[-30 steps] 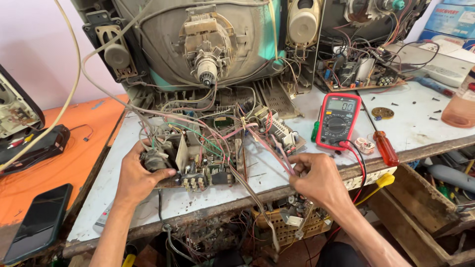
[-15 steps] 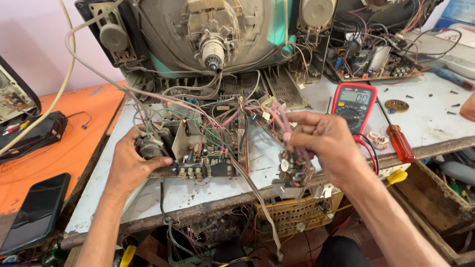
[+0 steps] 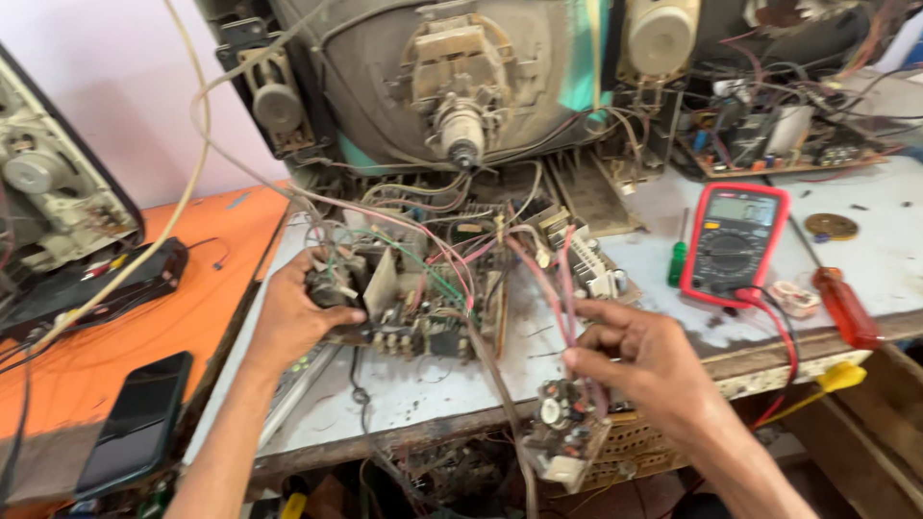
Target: The person works at a cluttered electronics repair bench on the internal circuitry of an opened CRT television. They first handle a small component board and its wiring, then use a soldering iron to solder and desolder joints on a green circuit board, holding the board steady with one hand while working the iron with the other.
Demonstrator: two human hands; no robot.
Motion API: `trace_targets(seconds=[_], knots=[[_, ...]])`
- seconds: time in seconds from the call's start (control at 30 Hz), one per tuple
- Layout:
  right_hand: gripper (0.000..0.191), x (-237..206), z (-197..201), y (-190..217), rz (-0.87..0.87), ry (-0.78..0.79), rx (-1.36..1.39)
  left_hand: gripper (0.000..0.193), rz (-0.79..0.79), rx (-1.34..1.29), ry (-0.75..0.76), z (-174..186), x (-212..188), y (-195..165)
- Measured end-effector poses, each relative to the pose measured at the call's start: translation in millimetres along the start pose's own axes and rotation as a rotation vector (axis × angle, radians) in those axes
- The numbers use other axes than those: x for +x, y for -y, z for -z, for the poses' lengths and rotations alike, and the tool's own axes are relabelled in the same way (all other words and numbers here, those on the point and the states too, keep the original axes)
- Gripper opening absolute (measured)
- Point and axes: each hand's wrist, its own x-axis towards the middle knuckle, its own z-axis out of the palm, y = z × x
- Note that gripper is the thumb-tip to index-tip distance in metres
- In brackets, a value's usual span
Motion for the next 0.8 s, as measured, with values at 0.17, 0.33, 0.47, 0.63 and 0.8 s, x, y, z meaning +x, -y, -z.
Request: trace_targets(seconds=[0.17, 0.33, 0.47, 0.63, 0.8], knots=[[0.06, -10, -16, 2, 0.002, 0.008, -0.027, 0.066, 0.275, -0.225, -0.003, 8, -13, -10], [0.061, -31, -24, 2, 0.01, 0.063, 0.022, 0.072, 0.132, 0.013, 0.025, 12, -23, -20], [0.065, -51, -20, -3, 0.041, 0.087, 0.023, 0.084, -0.017, 0.514, -0.128, 5, -52, -47], [0.065, -73, -2, -20, 0.014, -0.025, -0.015, 0.041, -0.066, 0.505, -0.585, -55, -154, -101], [0.053, -81, -11, -62, 0.028, -0.061, 0.176, 0.054, -0.217, 0.2, -0.247, -160, -222, -129]])
